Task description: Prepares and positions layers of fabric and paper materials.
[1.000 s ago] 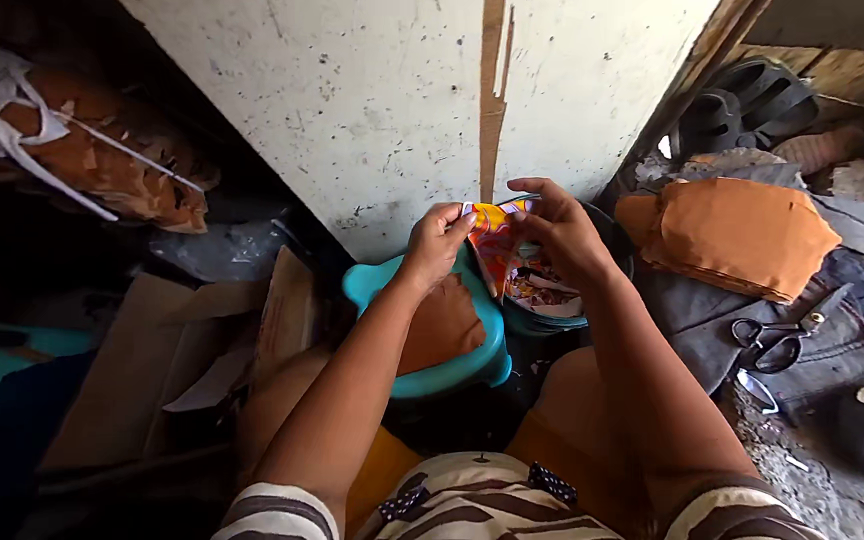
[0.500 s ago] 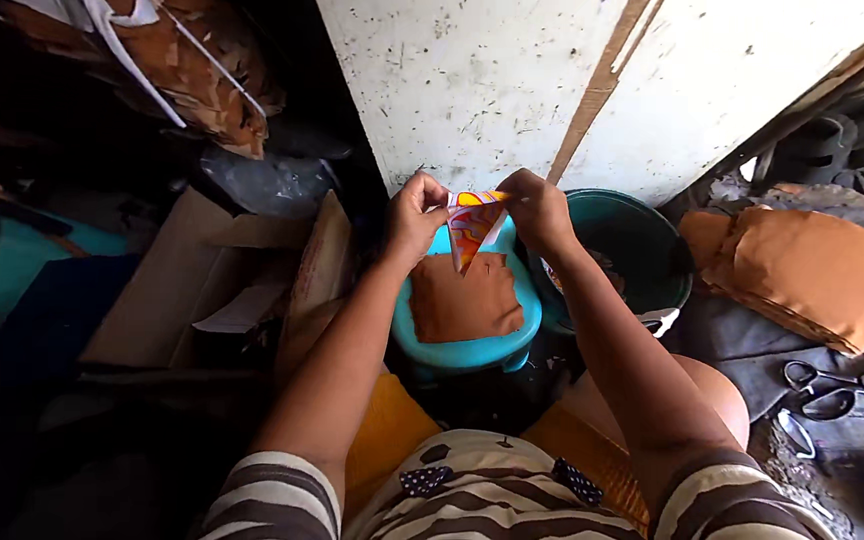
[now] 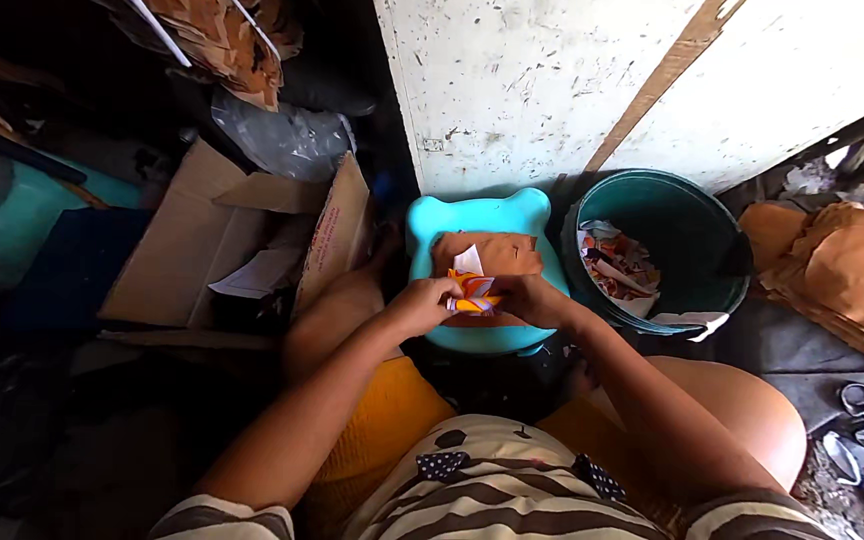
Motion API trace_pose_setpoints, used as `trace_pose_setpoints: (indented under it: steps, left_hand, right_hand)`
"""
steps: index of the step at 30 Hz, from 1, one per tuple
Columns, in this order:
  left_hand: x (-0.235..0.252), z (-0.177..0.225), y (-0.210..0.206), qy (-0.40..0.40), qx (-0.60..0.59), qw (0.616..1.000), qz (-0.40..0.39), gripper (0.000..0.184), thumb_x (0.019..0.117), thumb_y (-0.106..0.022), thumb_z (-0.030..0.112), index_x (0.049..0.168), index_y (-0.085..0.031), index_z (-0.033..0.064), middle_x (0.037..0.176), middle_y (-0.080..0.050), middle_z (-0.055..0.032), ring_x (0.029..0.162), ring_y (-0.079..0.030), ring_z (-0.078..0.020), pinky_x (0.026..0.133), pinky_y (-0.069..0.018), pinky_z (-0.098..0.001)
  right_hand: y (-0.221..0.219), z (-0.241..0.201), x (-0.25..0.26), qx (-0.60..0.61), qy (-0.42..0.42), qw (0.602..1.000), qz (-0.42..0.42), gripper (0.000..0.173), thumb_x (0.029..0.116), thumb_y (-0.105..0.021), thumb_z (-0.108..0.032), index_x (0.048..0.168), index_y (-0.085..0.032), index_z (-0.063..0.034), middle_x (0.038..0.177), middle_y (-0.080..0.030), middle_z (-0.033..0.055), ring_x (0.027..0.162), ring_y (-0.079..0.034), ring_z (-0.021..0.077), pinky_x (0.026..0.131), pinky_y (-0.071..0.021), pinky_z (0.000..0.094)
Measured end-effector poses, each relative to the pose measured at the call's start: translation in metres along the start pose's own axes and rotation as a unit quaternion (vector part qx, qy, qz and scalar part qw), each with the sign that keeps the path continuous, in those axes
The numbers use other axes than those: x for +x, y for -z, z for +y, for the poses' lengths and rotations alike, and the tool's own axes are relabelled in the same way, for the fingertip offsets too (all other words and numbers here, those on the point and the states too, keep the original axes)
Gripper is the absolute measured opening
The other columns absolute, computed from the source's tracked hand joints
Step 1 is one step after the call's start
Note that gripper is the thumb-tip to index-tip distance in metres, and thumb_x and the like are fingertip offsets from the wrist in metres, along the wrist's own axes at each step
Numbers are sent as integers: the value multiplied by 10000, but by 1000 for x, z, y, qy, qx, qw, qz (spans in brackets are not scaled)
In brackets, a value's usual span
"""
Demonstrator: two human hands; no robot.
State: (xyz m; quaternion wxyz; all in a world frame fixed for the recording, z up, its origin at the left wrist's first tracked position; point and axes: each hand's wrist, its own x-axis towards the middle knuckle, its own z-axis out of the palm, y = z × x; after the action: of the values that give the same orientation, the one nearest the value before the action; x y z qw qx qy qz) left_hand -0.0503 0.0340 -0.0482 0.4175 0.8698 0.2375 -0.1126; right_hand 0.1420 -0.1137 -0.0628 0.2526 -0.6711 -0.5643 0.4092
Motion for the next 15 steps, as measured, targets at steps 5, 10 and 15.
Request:
trace_pose_setpoints:
  steps: [5, 10, 15]
  left_hand:
    - [31, -28, -13, 79, -165, 978, 100, 371, 979, -710, 227, 1248, -611, -8, 1098, -697, -188, 1004, -690, -287, 932, -548, -505]
    - [32, -21, -16, 96, -108, 985, 98, 268, 1048, -594, 206, 1218, -597, 0, 1074, -695, -188, 982, -692, -291, 916, -543, -506]
    - [33, -18, -21, 126, -45, 988, 78, 310, 1076, -535, 237, 1261, -563, -10, 1068, -669, -234, 985, -676, -363, 902, -531, -554]
  right_hand:
    - [-14, 20, 23, 177, -92, 962, 186, 576, 946, -733, -145, 1422, -442, -1, 1039, -671, 193, 862, -682, 289, 802, -583, 494]
    - [-26, 20, 29, 125, -110, 965, 202, 544, 951, -676, -45, 1450, -462, -29, 1015, -664, 192, 829, -677, 288, 770, -583, 472]
    - [-31, 24, 30, 68, -127, 971, 193, 531, 941, -662, -16, 1441, -485, -35, 964, -668, 188, 814, -674, 304, 766, -577, 499]
